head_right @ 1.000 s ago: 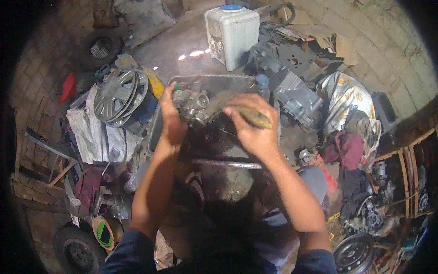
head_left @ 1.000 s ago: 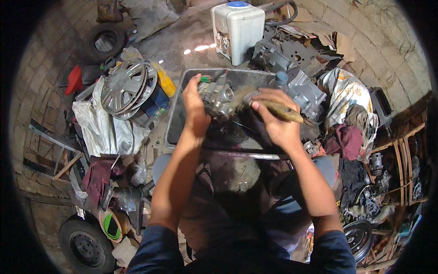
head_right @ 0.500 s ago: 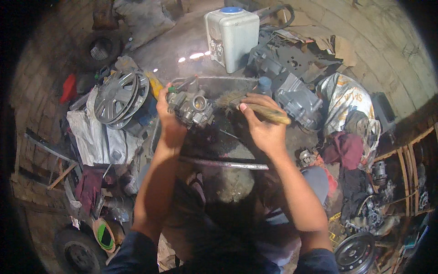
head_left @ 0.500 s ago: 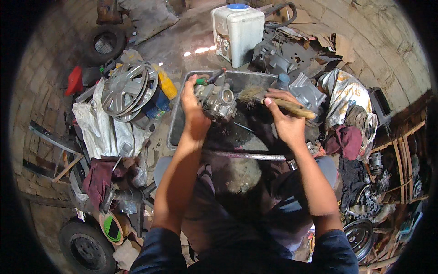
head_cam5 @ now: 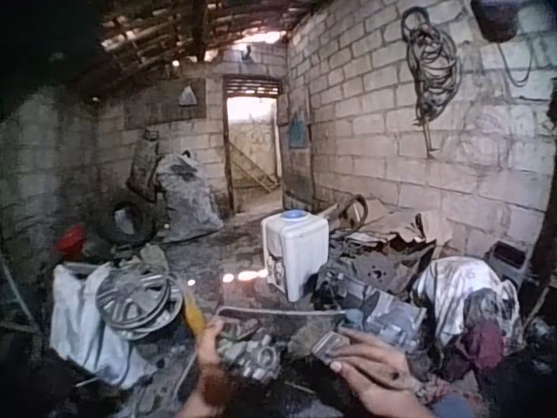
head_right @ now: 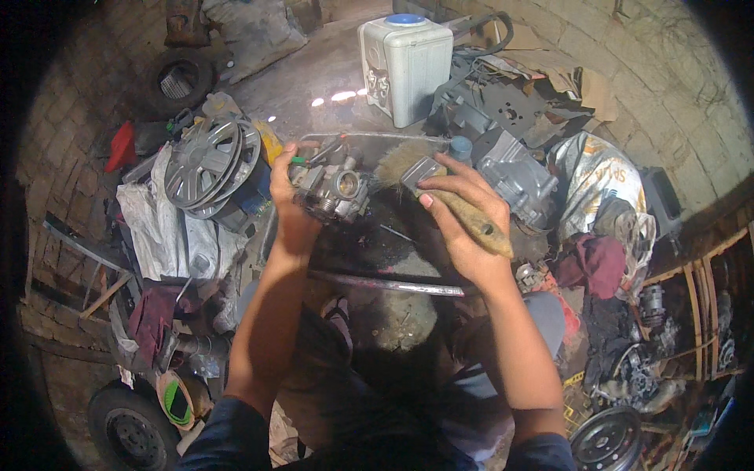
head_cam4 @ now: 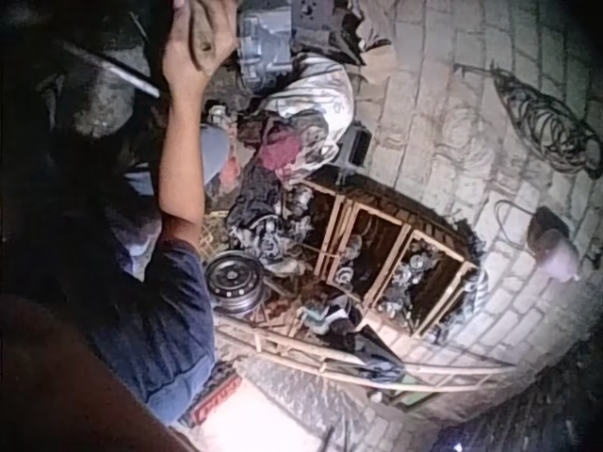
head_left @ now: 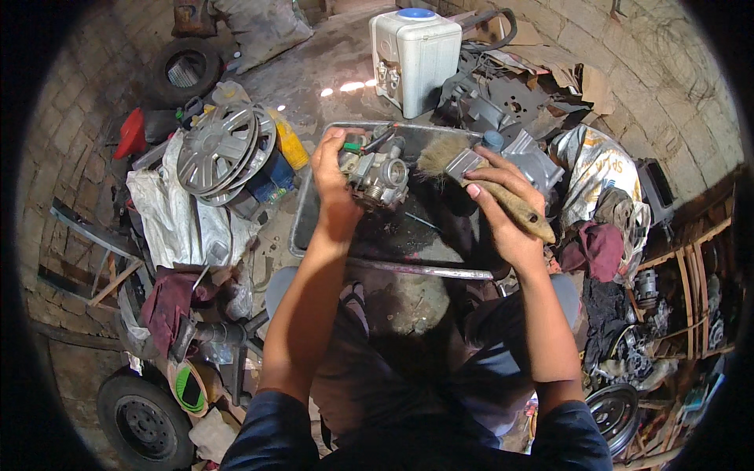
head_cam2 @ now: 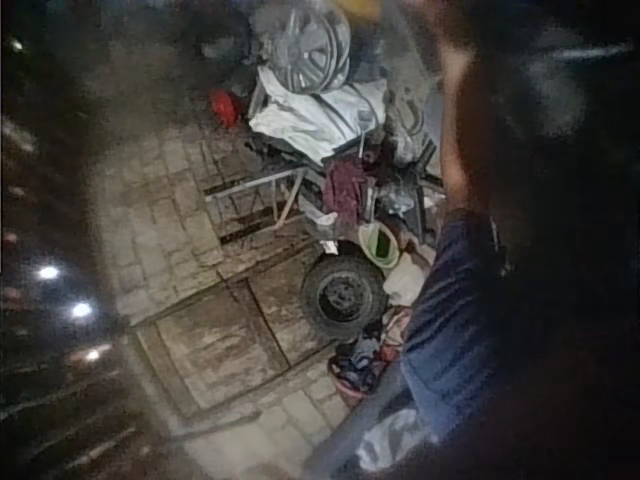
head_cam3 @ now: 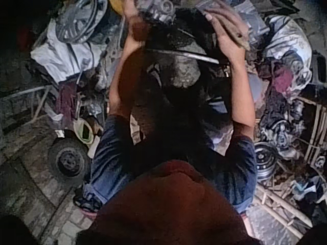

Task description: The person cleans a carburetor by repeatedly applying liquid from a plastic bottle and scrubbing with a brush over a metal tray. They rotate the part to access different surfaces and continue scrubbing throughout the clip.

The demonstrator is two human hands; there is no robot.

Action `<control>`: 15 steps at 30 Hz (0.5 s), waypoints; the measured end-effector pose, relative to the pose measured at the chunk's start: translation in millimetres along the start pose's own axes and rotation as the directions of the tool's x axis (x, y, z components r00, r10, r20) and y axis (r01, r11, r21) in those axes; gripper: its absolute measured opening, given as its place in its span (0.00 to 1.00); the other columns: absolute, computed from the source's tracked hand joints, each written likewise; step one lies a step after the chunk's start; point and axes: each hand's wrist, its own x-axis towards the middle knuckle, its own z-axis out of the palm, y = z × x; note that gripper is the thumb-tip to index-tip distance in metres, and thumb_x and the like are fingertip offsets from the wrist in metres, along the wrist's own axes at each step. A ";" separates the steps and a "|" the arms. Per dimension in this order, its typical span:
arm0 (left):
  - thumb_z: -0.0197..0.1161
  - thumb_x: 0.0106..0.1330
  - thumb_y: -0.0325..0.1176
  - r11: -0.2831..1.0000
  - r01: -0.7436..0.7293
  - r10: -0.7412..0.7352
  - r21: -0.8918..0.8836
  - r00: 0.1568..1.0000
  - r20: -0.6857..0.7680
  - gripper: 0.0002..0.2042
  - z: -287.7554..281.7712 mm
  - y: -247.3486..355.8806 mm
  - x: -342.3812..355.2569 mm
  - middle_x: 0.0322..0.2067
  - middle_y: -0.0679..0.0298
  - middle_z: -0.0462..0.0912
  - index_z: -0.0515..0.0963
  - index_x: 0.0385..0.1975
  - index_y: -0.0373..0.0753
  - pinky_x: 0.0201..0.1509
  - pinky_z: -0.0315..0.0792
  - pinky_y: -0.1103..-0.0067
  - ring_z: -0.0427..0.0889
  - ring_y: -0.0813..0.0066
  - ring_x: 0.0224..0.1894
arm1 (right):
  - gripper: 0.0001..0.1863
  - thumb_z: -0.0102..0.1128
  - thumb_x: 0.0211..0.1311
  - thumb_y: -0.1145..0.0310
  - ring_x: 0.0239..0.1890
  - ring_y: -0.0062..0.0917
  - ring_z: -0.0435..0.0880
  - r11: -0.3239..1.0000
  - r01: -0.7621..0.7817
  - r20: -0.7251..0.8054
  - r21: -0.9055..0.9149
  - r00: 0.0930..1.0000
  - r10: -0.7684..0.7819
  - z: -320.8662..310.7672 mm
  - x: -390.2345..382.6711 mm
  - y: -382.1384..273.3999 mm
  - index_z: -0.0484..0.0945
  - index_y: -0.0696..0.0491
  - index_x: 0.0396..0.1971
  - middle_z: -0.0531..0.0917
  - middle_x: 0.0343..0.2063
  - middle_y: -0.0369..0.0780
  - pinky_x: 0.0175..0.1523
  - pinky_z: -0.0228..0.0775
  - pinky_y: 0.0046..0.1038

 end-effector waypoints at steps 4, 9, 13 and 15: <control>0.54 0.75 0.40 0.994 -0.044 0.042 0.103 0.999 0.024 0.14 8.7 4.0 -5.3 0.32 0.62 0.83 0.80 0.39 0.35 0.42 0.76 0.78 0.82 0.74 0.33 | 0.09 0.70 0.62 0.74 0.58 0.38 0.85 0.998 0.023 0.045 -0.058 0.999 -0.020 -1.1 -3.9 -11.0 0.90 0.54 0.42 0.87 0.53 0.49 0.65 0.73 0.34; 0.55 0.76 0.36 0.961 -0.141 0.153 0.239 0.988 -0.029 0.12 22.2 1.9 -12.1 0.30 0.64 0.83 0.80 0.36 0.34 0.42 0.74 0.79 0.80 0.77 0.33 | 0.08 0.69 0.62 0.74 0.56 0.38 0.86 0.998 0.055 0.083 -0.018 0.995 -0.053 15.4 -16.6 -10.4 0.88 0.58 0.41 0.86 0.54 0.49 0.63 0.74 0.35; 0.55 0.76 0.32 0.925 -0.202 0.225 0.320 0.974 -0.035 0.11 13.9 -12.0 -7.9 0.30 0.66 0.82 0.80 0.33 0.34 0.41 0.72 0.81 0.78 0.81 0.33 | 0.06 0.70 0.59 0.77 0.54 0.38 0.87 0.996 0.040 0.218 0.075 0.974 -0.056 27.5 -26.0 -16.4 0.88 0.59 0.36 0.88 0.47 0.49 0.60 0.77 0.34; 0.56 0.76 0.31 0.938 -0.204 0.238 0.279 0.967 -0.094 0.10 10.2 -16.1 -2.6 0.29 0.67 0.81 0.79 0.32 0.34 0.42 0.71 0.82 0.77 0.82 0.33 | 0.04 0.71 0.59 0.76 0.52 0.39 0.89 0.995 -0.032 0.344 0.097 0.939 -0.003 16.7 -19.5 -8.5 0.88 0.58 0.33 0.89 0.42 0.48 0.57 0.79 0.35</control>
